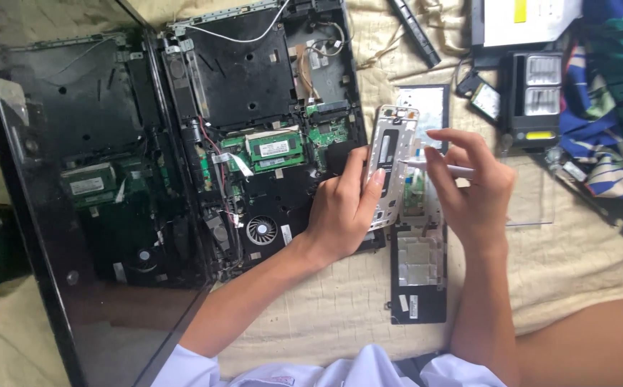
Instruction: The person is reassembling internal components of a smartphone while working on a surface next to an open laptop.
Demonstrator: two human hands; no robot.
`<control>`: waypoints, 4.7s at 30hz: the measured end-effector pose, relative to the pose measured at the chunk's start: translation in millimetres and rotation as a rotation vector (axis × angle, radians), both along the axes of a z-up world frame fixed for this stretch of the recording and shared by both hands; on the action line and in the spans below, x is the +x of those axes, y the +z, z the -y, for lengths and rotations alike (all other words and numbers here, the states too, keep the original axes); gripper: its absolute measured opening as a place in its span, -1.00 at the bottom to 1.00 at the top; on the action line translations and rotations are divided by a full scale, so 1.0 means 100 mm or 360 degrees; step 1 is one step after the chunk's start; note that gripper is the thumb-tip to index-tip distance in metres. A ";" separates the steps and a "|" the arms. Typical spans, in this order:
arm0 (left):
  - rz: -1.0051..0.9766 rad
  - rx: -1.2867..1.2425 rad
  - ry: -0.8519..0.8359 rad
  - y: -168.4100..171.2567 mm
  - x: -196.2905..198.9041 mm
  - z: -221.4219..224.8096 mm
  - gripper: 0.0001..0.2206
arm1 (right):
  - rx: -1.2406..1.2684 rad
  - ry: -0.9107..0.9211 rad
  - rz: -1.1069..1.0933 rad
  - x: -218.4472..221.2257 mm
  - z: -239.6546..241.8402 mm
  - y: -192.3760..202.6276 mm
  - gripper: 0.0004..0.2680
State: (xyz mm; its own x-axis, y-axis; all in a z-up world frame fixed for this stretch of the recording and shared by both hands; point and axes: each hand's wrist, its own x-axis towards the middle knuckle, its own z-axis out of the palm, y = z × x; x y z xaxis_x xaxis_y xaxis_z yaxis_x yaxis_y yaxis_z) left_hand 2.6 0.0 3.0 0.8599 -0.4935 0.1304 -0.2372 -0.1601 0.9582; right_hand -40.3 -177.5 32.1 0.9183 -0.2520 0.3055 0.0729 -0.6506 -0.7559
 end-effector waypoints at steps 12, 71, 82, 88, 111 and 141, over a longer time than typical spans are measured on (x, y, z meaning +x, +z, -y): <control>-0.0025 0.0007 0.0011 0.06 -0.01 0.00 -0.76 | -0.0072 0.0010 0.0001 -0.03 0.00 -0.04 -0.87; -0.0165 0.0087 -0.0009 -0.03 -0.02 0.02 -0.77 | -0.0315 0.0375 -0.0110 -0.12 0.08 0.06 -0.86; -0.0169 0.0047 -0.0046 -0.02 -0.02 0.02 -0.77 | -0.0314 0.0094 -0.0108 -0.15 0.08 0.03 -0.86; -0.0197 0.0069 -0.0027 -0.01 -0.02 0.01 -0.76 | -0.0368 0.0196 -0.0057 -0.15 0.07 0.00 -0.84; -0.0141 0.0061 -0.0023 -0.04 -0.01 0.02 -0.77 | -0.0263 0.0265 -0.0136 -0.12 0.02 0.11 -0.79; -0.0115 0.0037 -0.0011 -0.07 -0.02 0.04 -0.74 | -0.0418 0.0298 -0.0042 -0.13 0.07 0.04 -0.91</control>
State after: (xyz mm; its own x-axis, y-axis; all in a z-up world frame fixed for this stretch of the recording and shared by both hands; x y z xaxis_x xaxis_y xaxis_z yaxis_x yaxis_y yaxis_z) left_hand 0.7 -3.5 -3.9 0.8634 -0.5013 0.0568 -0.1688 -0.1809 0.9689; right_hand -53.6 -184.6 36.4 0.9497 0.0061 0.3130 0.1921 -0.8007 -0.5674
